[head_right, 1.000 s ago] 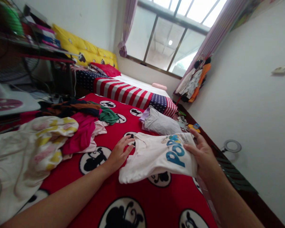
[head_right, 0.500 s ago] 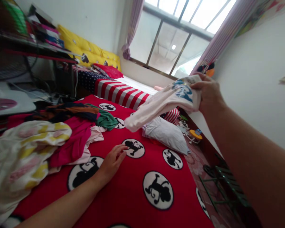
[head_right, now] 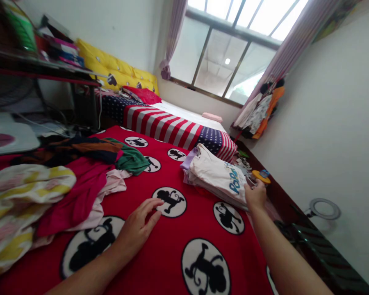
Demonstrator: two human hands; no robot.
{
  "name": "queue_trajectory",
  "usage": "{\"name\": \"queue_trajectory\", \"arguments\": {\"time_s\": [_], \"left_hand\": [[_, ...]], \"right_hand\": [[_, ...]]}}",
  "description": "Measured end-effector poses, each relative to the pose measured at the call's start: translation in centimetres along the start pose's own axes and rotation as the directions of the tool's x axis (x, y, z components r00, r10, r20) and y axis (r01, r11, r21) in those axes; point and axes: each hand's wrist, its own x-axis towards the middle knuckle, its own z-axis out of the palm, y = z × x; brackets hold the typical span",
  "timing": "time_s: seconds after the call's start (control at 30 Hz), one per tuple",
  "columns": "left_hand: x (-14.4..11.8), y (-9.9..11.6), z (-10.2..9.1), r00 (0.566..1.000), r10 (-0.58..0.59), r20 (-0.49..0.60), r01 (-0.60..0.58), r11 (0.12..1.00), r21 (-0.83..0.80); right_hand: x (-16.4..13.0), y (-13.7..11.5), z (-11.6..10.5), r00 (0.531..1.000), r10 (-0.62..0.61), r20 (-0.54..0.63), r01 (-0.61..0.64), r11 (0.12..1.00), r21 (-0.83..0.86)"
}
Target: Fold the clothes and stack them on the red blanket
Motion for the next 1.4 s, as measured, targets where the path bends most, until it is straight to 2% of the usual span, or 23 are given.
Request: {"name": "queue_trajectory", "arguments": {"time_s": [0.07,0.1,0.13,0.2,0.27,0.33,0.43,0.5,0.57,0.67,0.8,1.03,1.4], "left_hand": [[0.1,0.0,0.0,1.000,0.014,-0.001,-0.014,1.000,0.005],[0.1,0.0,0.0,1.000,0.020,0.000,-0.020,1.000,0.003],[0.1,0.0,0.0,1.000,0.025,0.002,-0.025,1.000,0.001],[0.2,-0.1,-0.1,0.999,0.034,0.002,-0.034,0.999,-0.006],[0.1,-0.2,-0.2,0.999,0.041,0.002,-0.041,0.999,-0.019],[0.1,-0.2,-0.4,0.999,0.041,0.001,-0.041,0.998,-0.051],[0.1,-0.2,-0.6,1.000,0.021,-0.003,-0.021,0.993,-0.113],[0.2,-0.3,-0.6,1.000,0.013,-0.006,-0.013,0.991,-0.134],[0.3,-0.4,-0.6,1.000,0.024,0.006,-0.023,0.990,-0.138],[0.5,-0.6,-0.5,0.998,0.047,0.030,-0.044,0.992,-0.117],[0.4,-0.3,-0.5,0.998,0.058,0.017,-0.057,0.996,-0.072],[0.2,0.5,-0.7,0.998,0.067,-0.001,-0.067,0.997,-0.032],[0.2,0.6,-0.7,0.998,0.067,-0.010,-0.067,0.998,0.001]], "right_hand": [[-3.0,-0.1,0.7,0.999,0.001,-0.051,0.001,0.999,0.053],[-4.7,-0.9,1.0,0.998,-0.007,-0.055,0.014,0.991,0.136],[-6.7,-2.1,1.1,0.999,-0.025,-0.032,0.032,0.970,0.241],[-11.2,-5.3,1.1,0.994,0.042,0.101,-0.086,0.872,0.483],[-16.1,-8.6,1.0,0.941,0.062,0.331,-0.269,0.730,0.628],[-20.6,-11.4,0.9,0.857,0.066,0.511,-0.437,0.620,0.652],[-25.7,-13.9,0.9,0.747,0.108,0.656,-0.609,0.506,0.610],[-27.8,-14.6,0.9,0.715,0.129,0.687,-0.651,0.481,0.587],[-28.9,-14.8,0.9,0.726,0.110,0.679,-0.627,0.512,0.588],[-29.5,-14.7,0.8,0.767,-0.008,0.642,-0.511,0.598,0.618],[-29.6,-14.7,0.7,0.785,-0.130,0.605,-0.389,0.657,0.646],[-29.6,-14.2,1.1,0.794,-0.170,0.584,-0.350,0.657,0.668],[-29.3,-14.3,1.0,0.780,-0.195,0.594,-0.354,0.645,0.677]]}}
